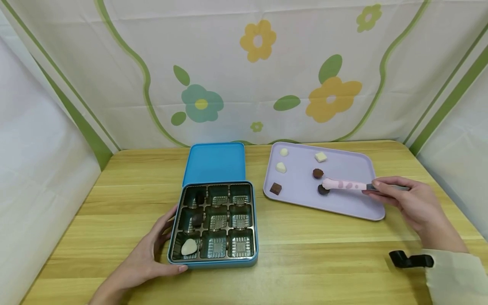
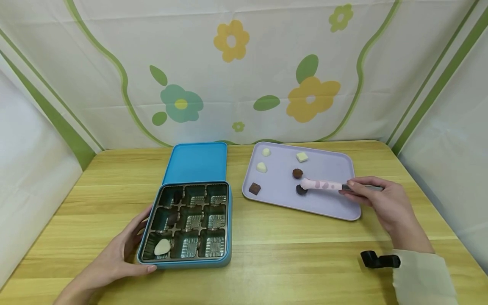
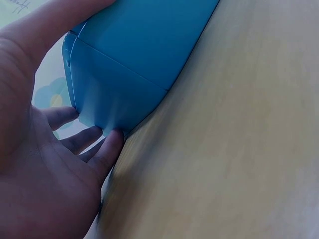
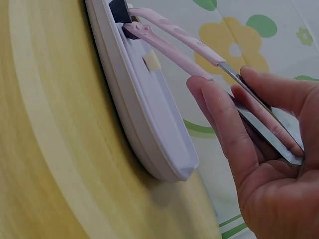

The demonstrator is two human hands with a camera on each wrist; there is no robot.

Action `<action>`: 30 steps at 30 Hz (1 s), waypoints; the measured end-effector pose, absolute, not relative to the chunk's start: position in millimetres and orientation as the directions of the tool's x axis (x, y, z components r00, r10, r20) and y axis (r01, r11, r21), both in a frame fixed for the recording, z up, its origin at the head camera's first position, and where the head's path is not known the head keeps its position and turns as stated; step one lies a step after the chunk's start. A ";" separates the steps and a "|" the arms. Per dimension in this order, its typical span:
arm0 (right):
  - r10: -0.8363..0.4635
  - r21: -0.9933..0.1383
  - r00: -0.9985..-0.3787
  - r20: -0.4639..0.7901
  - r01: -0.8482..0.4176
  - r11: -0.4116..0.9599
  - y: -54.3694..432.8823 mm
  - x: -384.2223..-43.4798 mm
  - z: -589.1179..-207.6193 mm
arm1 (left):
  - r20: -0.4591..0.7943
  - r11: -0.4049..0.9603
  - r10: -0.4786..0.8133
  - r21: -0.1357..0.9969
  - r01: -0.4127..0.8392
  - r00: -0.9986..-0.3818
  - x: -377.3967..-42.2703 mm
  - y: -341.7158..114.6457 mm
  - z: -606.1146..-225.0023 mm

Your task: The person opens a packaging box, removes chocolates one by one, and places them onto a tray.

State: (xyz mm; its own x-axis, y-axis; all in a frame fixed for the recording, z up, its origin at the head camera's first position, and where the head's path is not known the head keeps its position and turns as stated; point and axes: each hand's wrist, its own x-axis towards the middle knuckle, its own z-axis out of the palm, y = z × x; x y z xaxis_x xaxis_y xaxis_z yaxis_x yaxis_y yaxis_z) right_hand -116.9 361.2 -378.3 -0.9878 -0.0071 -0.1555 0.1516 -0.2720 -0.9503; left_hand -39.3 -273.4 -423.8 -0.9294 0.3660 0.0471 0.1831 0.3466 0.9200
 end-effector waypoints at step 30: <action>-0.069 -0.957 -0.993 -0.100 0.114 -0.265 355.9 -112.2 -373.7 | 0.108 0.285 0.377 0.931 0.227 -0.920 -39.7 -272.7 -424.6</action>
